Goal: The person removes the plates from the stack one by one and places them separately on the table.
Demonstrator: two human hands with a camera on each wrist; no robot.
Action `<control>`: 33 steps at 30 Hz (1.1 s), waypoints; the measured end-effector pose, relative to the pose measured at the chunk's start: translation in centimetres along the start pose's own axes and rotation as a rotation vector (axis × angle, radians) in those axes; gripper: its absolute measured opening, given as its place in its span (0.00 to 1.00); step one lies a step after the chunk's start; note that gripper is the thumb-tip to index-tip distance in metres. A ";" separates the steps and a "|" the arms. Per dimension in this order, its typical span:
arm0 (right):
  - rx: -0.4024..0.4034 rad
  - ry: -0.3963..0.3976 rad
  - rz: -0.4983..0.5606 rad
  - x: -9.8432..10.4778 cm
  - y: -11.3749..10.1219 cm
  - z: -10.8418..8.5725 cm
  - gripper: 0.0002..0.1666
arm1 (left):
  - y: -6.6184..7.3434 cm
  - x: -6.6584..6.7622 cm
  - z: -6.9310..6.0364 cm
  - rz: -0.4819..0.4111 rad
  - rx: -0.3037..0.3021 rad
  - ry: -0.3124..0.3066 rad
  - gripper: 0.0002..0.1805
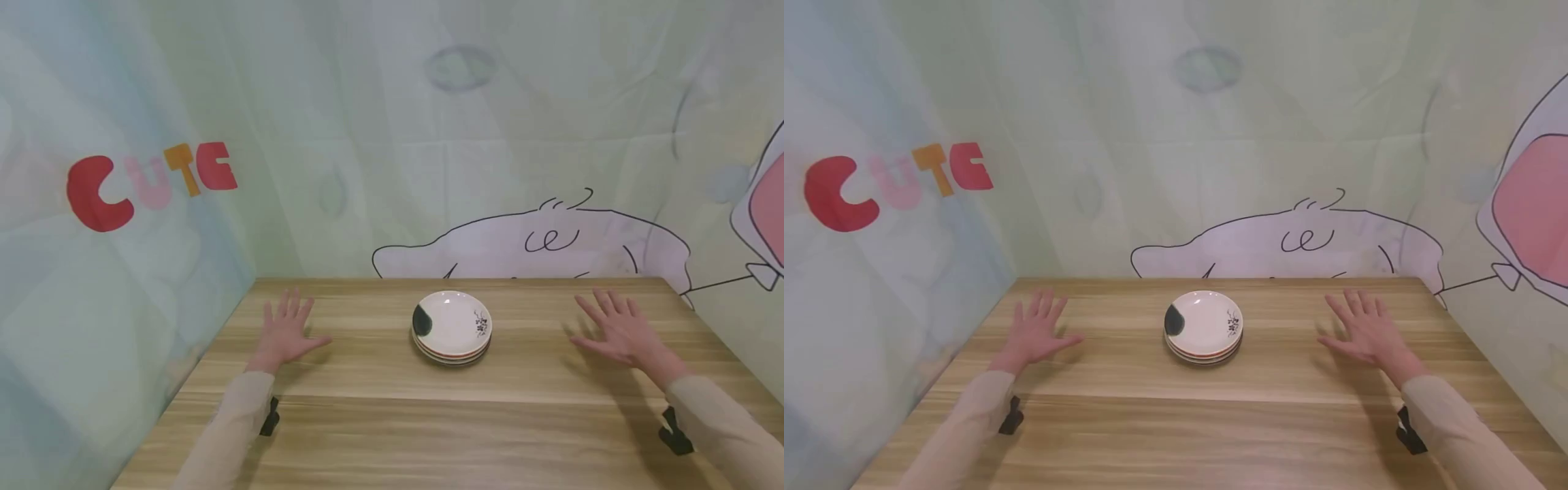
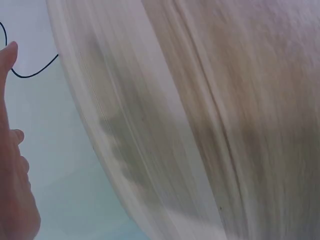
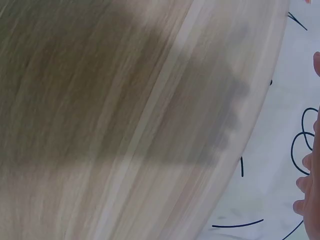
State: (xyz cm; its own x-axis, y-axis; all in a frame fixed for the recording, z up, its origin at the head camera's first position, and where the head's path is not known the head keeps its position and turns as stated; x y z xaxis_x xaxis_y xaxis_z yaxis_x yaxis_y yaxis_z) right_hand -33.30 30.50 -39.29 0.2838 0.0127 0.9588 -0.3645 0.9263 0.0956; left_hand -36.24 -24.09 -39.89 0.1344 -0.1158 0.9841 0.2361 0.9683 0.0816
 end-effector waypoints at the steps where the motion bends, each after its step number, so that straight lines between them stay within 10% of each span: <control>1: 0.006 0.004 0.003 0.1 -0.1 0.0 0.48 | 0.2 -0.1 0.0 -0.006 -0.001 0.003 0.52; 33: 0.059 -0.019 0.115 0.7 -2.8 1.9 0.48 | 2.9 -0.3 0.5 -0.119 -0.029 0.029 0.50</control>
State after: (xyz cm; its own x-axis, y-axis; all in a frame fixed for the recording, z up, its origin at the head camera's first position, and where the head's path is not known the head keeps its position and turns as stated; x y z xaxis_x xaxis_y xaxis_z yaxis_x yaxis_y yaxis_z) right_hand -33.73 27.20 -38.37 0.2203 0.1104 0.9692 -0.4455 0.8953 -0.0007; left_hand -36.12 -21.18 -39.83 0.1318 -0.2364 0.9627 0.2797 0.9406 0.1927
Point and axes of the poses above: each hand's wrist, its own z-axis towards the middle knuckle, its own x-axis out of the back of the hand, y = z × x, the point moved 8 cm from there along z, towards the middle knuckle, and after that the axes turned 1 degree about -z, right-handed, at the moved point
